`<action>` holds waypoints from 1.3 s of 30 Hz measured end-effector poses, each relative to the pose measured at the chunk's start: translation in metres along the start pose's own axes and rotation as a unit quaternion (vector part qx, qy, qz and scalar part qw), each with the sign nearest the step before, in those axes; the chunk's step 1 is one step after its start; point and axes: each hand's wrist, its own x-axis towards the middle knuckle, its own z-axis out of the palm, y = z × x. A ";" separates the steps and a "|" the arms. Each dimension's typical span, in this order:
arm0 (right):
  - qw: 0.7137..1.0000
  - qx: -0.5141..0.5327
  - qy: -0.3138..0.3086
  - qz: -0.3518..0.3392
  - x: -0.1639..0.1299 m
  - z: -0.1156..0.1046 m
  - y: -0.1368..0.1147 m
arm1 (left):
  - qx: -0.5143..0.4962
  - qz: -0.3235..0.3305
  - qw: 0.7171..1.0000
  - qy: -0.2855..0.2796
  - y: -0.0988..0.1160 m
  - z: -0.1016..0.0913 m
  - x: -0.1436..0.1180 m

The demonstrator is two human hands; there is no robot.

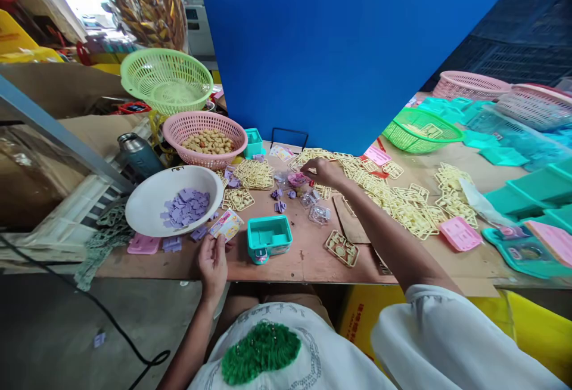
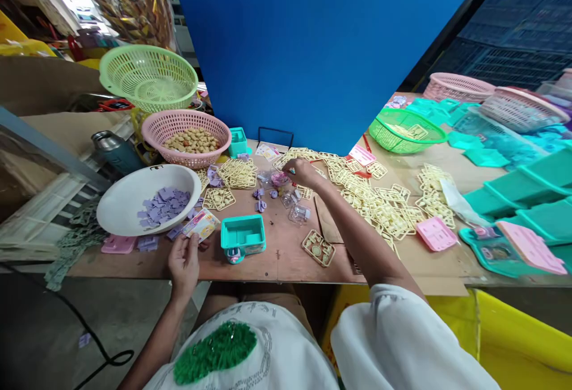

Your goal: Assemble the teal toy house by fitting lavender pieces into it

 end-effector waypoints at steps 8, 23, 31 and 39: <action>0.989 0.046 0.087 -0.112 -0.048 -0.003 -0.023 | -0.048 -0.030 0.998 -0.008 0.037 -0.005 0.002; 0.864 0.489 -0.025 -0.117 -0.134 0.013 -0.173 | -0.074 -0.075 0.982 -0.157 0.100 0.012 -0.026; 0.887 0.452 0.023 -0.087 -0.147 0.013 -0.172 | -0.066 -0.115 0.980 -0.151 0.095 0.015 -0.027; 0.845 0.522 0.105 -0.046 -0.147 0.019 -0.169 | -0.076 -0.065 0.986 -0.130 0.102 0.009 -0.022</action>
